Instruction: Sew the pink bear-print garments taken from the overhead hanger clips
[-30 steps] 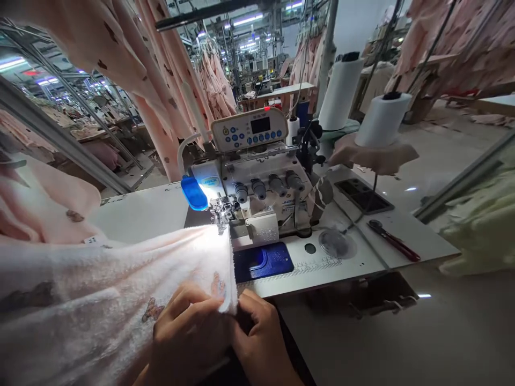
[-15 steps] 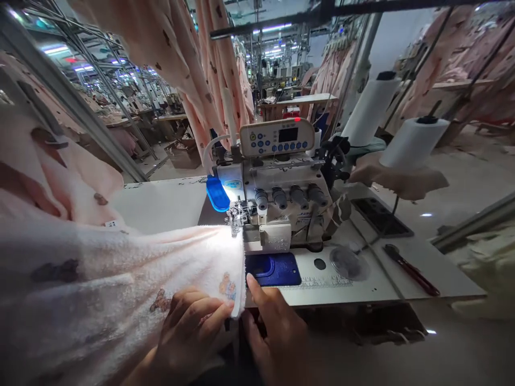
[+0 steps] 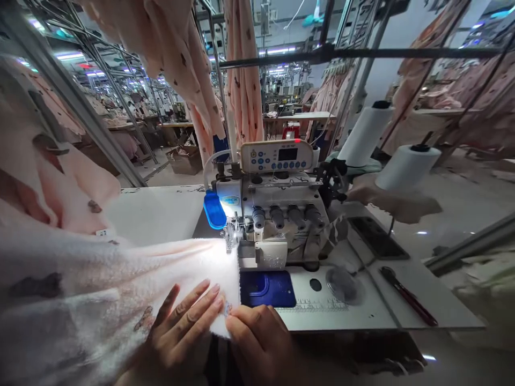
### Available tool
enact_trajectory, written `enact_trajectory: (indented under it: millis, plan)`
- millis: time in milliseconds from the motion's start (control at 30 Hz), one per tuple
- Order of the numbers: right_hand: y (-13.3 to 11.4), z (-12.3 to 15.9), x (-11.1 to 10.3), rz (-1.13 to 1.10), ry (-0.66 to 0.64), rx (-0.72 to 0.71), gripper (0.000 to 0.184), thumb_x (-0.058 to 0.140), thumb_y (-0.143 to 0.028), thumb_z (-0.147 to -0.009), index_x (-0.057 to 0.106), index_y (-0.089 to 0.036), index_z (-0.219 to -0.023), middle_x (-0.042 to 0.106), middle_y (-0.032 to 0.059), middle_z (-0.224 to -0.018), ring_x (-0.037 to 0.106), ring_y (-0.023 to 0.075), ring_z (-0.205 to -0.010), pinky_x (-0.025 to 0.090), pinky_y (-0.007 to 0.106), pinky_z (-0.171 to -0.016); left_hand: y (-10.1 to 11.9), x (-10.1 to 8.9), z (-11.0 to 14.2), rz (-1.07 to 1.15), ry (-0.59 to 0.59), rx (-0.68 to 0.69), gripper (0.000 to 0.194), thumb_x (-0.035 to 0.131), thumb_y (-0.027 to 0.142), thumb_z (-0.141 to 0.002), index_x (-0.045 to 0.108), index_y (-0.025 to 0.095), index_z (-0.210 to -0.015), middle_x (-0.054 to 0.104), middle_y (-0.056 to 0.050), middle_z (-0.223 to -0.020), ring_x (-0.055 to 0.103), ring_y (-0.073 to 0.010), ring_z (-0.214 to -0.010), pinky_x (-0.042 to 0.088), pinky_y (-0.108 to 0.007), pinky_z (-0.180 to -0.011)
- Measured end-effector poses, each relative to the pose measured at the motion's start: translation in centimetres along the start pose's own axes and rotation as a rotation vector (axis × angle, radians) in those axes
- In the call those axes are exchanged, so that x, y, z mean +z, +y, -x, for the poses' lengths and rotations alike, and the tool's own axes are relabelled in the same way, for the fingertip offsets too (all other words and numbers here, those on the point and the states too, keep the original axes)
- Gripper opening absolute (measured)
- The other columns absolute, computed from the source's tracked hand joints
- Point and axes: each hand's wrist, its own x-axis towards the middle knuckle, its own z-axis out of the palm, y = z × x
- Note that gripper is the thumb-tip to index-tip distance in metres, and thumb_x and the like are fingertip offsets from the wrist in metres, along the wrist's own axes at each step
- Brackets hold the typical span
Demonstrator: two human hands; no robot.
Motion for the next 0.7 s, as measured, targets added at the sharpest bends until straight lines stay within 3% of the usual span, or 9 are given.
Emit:
enact_trajectory:
  millis: [100, 200, 300, 467, 700]
  plan:
    - [0.2, -0.3, 0.1, 0.028, -0.023, -0.004, 0.024, 0.048, -0.013, -0.087, 0.061, -0.025, -0.103, 0.069, 0.0039, -0.089, 0.062, 0.0156, -0.07, 0.049, 0.028, -0.064, -0.8, -0.4, -0.7, 0.014, -0.106, 0.034, 0.036, 0.034, 0.01, -0.09, 0.056, 0.012, -0.119, 0.06, -0.008, -0.123, 0.048, -0.0201, -0.122, 0.028, -0.04, -0.11]
    - [0.6, -0.8, 0.5, 0.046, -0.018, -0.001, 0.025, 0.05, -0.01, -0.086, 0.058, -0.023, -0.105, 0.069, 0.0034, -0.09, 0.061, 0.0152, -0.07, 0.046, 0.029, -0.065, -1.7, -0.6, -1.2, 0.017, -0.169, 0.054, 0.037, 0.037, 0.007, -0.087, 0.054, 0.01, -0.121, 0.059, -0.011, -0.124, 0.047, -0.0215, -0.123, 0.035, -0.039, -0.107]
    - [0.9, -1.7, 1.1, 0.046, 0.029, -0.016, 0.023, 0.05, -0.008, -0.086, 0.057, -0.022, -0.103, 0.069, 0.0026, -0.089, 0.06, 0.0141, -0.068, 0.043, 0.029, -0.063, -2.5, -0.5, -1.5, -0.008, -0.181, 0.024, 0.039, 0.042, 0.006, -0.086, 0.054, 0.012, -0.122, 0.058, -0.01, -0.124, 0.05, -0.0211, -0.12, 0.04, -0.036, -0.104]
    - [2.0, -3.4, 1.8, 0.049, 0.087, -0.041, 0.021, 0.048, -0.008, -0.087, 0.056, -0.022, -0.1, 0.07, 0.0025, -0.092, 0.061, 0.014, -0.069, 0.042, 0.029, -0.062, -3.5, 0.2, -2.0, -0.049, -0.197, -0.053, 0.043, 0.043, 0.007, -0.085, 0.051, 0.014, -0.126, 0.053, -0.013, -0.13, 0.05, -0.0249, -0.12, 0.043, -0.041, -0.102]
    - [4.1, -5.0, 2.3, 0.03, 0.096, -0.092, 0.018, 0.047, -0.012, -0.089, 0.059, -0.019, -0.101, 0.07, 0.0056, -0.098, 0.062, 0.0157, -0.073, 0.045, 0.03, -0.063, -5.4, 0.5, -4.1, -0.03, -0.264, -0.004, 0.047, 0.035, 0.003, -0.084, 0.05, 0.012, -0.128, 0.053, -0.012, -0.13, 0.05, -0.0234, -0.12, 0.044, -0.04, -0.101]
